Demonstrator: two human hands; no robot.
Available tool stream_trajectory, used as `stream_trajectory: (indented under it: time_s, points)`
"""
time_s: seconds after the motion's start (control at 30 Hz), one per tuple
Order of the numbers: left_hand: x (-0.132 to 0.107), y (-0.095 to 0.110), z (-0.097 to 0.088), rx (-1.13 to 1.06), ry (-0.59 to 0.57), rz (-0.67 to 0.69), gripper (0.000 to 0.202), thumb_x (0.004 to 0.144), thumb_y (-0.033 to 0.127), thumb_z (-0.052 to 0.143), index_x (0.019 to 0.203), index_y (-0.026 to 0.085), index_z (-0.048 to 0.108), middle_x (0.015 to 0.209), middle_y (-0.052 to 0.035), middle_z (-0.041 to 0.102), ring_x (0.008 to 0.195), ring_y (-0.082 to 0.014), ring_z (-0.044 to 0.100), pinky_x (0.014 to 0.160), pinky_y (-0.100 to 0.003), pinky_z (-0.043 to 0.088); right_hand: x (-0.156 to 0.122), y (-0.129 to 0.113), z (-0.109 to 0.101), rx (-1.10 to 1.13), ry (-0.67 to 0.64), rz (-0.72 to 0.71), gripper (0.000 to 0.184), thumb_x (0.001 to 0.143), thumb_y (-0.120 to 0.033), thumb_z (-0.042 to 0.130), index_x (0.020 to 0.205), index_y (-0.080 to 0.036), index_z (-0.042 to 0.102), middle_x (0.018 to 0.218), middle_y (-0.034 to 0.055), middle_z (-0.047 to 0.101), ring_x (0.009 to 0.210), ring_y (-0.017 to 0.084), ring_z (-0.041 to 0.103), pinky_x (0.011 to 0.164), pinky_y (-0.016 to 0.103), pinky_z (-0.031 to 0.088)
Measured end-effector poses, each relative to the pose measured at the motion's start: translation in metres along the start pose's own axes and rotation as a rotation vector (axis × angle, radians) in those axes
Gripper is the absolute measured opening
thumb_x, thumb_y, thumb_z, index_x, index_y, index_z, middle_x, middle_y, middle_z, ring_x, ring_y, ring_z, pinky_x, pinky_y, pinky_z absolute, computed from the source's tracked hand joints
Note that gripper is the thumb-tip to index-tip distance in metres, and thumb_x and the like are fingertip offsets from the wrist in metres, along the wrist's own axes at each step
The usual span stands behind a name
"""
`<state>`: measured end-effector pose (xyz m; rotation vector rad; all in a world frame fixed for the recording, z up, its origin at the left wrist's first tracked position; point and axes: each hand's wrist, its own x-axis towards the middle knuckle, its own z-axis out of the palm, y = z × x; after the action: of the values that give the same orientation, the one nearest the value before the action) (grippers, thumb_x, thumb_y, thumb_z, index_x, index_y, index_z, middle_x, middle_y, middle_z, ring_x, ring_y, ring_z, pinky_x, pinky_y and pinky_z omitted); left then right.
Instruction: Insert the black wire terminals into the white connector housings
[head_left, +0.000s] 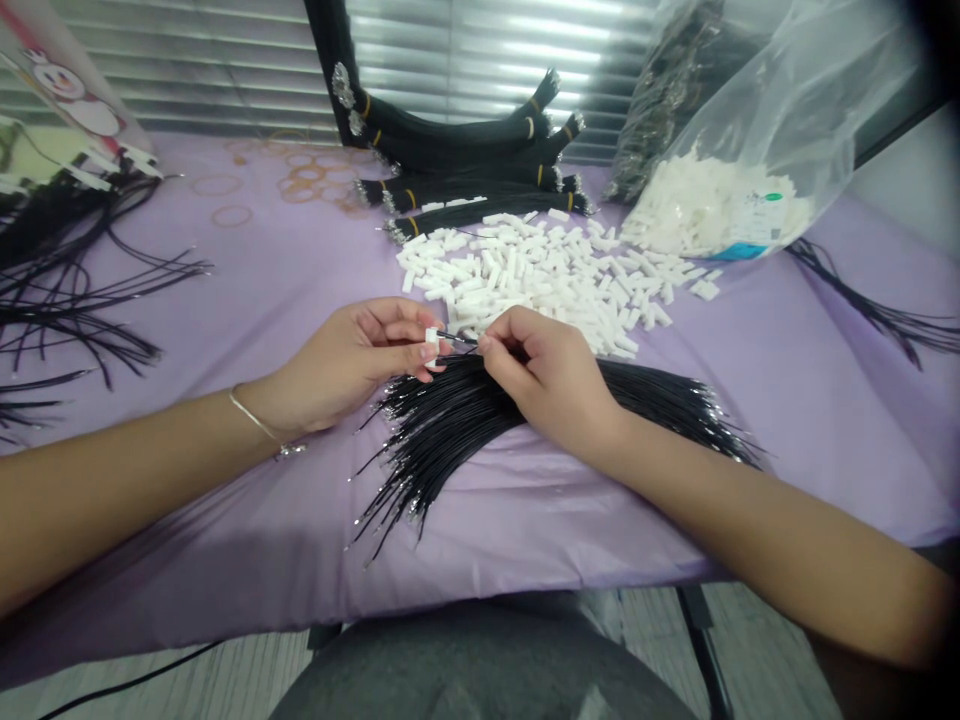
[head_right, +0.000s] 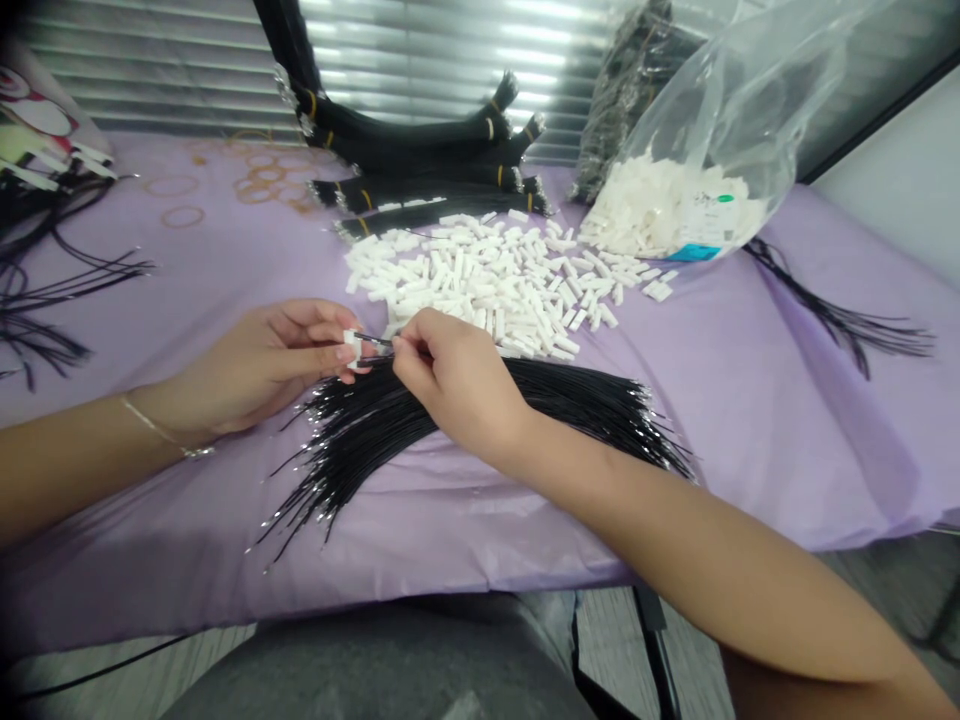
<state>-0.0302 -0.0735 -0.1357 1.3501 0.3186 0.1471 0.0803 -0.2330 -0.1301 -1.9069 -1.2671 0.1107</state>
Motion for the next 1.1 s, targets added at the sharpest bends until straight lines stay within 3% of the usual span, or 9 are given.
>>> stream_trajectory:
  time_s: [0.47, 0.57, 0.73, 0.83, 0.93, 1.0, 1.1]
  points:
    - [-0.001, -0.001, 0.000, 0.104, -0.035, 0.007, 0.015, 0.069, 0.018, 0.074, 0.082, 0.014, 0.067, 0.073, -0.0033, 0.068, 0.062, -0.0099, 0.060, 0.055, -0.017, 0.048, 0.001, 0.004, 0.003, 0.010, -0.050, -0.111, 0.014, 0.085, -0.017, 0.047, 0.074, -0.015, 0.055, 0.067, -0.0009, 0.056, 0.061, 0.009, 0.050, 0.059, 0.021, 0.037]
    - [-0.002, -0.003, 0.001, 0.070, -0.011, 0.046, 0.020, 0.070, 0.018, 0.073, 0.089, 0.017, 0.066, 0.073, -0.0021, 0.068, 0.065, -0.0107, 0.062, 0.056, -0.017, 0.049, 0.002, 0.005, 0.002, -0.014, -0.041, -0.156, 0.012, 0.086, -0.018, 0.047, 0.079, -0.015, 0.056, 0.071, -0.0002, 0.058, 0.064, 0.010, 0.051, 0.061, 0.021, 0.038]
    - [-0.004, 0.001, -0.001, 0.055, 0.014, 0.117, 0.025, 0.074, 0.018, 0.070, 0.099, 0.018, 0.068, 0.088, -0.0045, 0.071, 0.075, -0.0123, 0.065, 0.072, -0.022, 0.052, 0.001, 0.003, -0.003, -0.062, 0.022, -0.185, 0.010, 0.089, -0.020, 0.046, 0.090, -0.017, 0.056, 0.078, 0.0014, 0.062, 0.071, 0.012, 0.057, 0.064, 0.023, 0.041]
    - [-0.006, 0.010, -0.003, 0.109, -0.067, 0.102, 0.035, 0.073, 0.014, 0.070, 0.107, 0.019, 0.066, 0.100, -0.0065, 0.071, 0.090, -0.0161, 0.066, 0.085, -0.026, 0.050, 0.000, 0.001, -0.007, -0.076, 0.080, -0.171, 0.011, 0.090, -0.022, 0.045, 0.093, -0.017, 0.055, 0.080, 0.0024, 0.063, 0.075, 0.013, 0.060, 0.067, 0.025, 0.044]
    - [-0.006, 0.016, -0.005, 0.171, -0.131, 0.091, 0.045, 0.069, 0.011, 0.072, 0.112, 0.020, 0.064, 0.103, -0.0065, 0.070, 0.097, -0.0187, 0.064, 0.086, -0.027, 0.050, 0.001, 0.002, -0.010, -0.095, 0.135, -0.243, 0.012, 0.091, -0.022, 0.044, 0.091, -0.018, 0.056, 0.084, 0.0039, 0.063, 0.080, 0.014, 0.060, 0.072, 0.027, 0.047]
    - [-0.006, 0.018, -0.006, 0.253, -0.093, 0.111, 0.042, 0.068, 0.013, 0.073, 0.108, 0.021, 0.066, 0.096, -0.0057, 0.071, 0.091, -0.0190, 0.066, 0.082, -0.026, 0.050, 0.002, 0.003, -0.012, -0.117, 0.177, -0.340, 0.012, 0.090, -0.020, 0.046, 0.089, -0.018, 0.058, 0.090, 0.0058, 0.061, 0.087, 0.015, 0.058, 0.077, 0.029, 0.047]
    - [-0.007, 0.018, -0.006, 0.478, 0.014, 0.217, 0.021, 0.070, 0.021, 0.072, 0.091, 0.020, 0.071, 0.088, -0.0046, 0.070, 0.082, -0.0174, 0.064, 0.077, -0.024, 0.049, 0.003, 0.003, -0.014, -0.155, 0.204, -0.421, 0.013, 0.088, -0.019, 0.048, 0.089, -0.019, 0.061, 0.099, 0.0076, 0.058, 0.097, 0.017, 0.055, 0.084, 0.032, 0.046]
